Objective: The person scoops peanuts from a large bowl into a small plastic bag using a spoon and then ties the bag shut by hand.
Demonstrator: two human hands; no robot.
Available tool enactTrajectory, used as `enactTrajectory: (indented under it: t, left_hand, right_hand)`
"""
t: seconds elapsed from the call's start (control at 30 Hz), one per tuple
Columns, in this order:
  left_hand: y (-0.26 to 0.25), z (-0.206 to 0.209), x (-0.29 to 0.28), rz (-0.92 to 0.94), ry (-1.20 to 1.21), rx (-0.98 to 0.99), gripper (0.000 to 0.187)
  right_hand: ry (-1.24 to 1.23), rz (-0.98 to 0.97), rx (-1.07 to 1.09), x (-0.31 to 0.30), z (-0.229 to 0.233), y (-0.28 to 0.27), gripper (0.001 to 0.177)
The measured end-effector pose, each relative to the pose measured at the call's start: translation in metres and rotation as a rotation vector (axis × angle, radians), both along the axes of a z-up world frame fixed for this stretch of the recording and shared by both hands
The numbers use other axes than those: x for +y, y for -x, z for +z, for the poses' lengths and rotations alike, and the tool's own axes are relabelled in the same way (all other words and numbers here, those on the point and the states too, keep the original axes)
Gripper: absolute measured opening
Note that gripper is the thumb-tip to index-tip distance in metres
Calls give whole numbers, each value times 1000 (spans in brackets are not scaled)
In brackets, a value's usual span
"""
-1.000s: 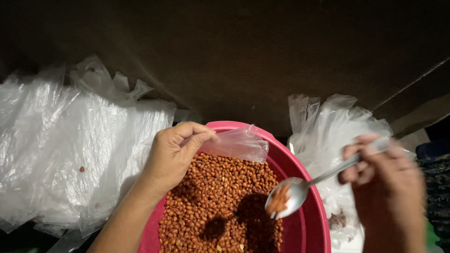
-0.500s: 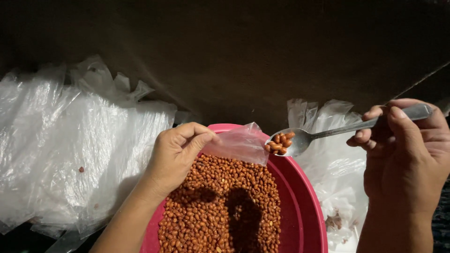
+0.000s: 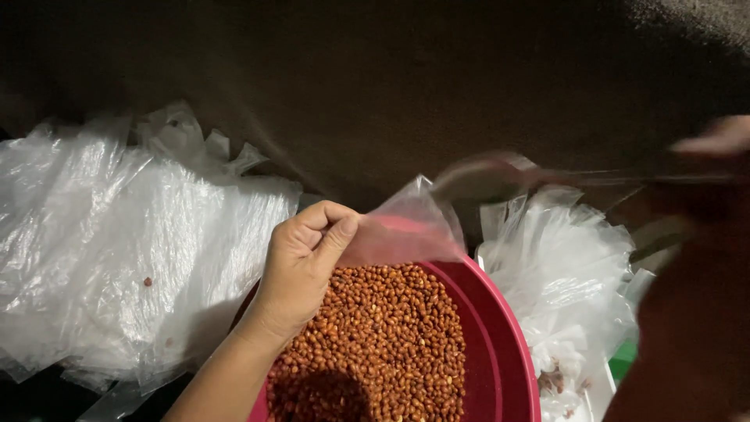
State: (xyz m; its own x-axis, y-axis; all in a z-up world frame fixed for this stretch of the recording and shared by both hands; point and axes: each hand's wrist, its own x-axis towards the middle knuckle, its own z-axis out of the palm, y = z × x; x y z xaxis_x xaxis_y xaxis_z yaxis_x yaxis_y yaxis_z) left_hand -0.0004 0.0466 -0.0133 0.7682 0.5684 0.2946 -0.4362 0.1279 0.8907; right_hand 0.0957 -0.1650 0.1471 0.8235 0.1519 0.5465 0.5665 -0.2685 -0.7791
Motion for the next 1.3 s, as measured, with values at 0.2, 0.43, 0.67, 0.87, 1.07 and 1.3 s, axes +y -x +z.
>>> enactTrajectory:
  t: [0.2, 0.43, 0.67, 0.87, 1.07, 1.3]
  left_hand:
    - [13, 2, 4, 32, 60, 54, 14]
    - [17, 13, -17, -91, 263, 65, 19]
    - [5, -6, -20, -170, 200, 175, 14]
    - [1, -10, -24, -92, -50, 185, 15]
    - [-3, -15, -31, -72, -102, 192, 14]
    - [-3, -21, -33, -33, -146, 208, 14]
  right_hand:
    - [-62, -178, -37, -37, -37, -9, 20]
    - [285, 91, 455, -30, -172, -23, 15]
    - [292, 142, 744, -43, -205, -38, 13]
    - [-128, 175, 645, -76, -125, -51, 9]
    - [-341, 142, 319, -85, -35, -57, 7]
    - [-359, 203, 251, -66, -1, -67, 8]
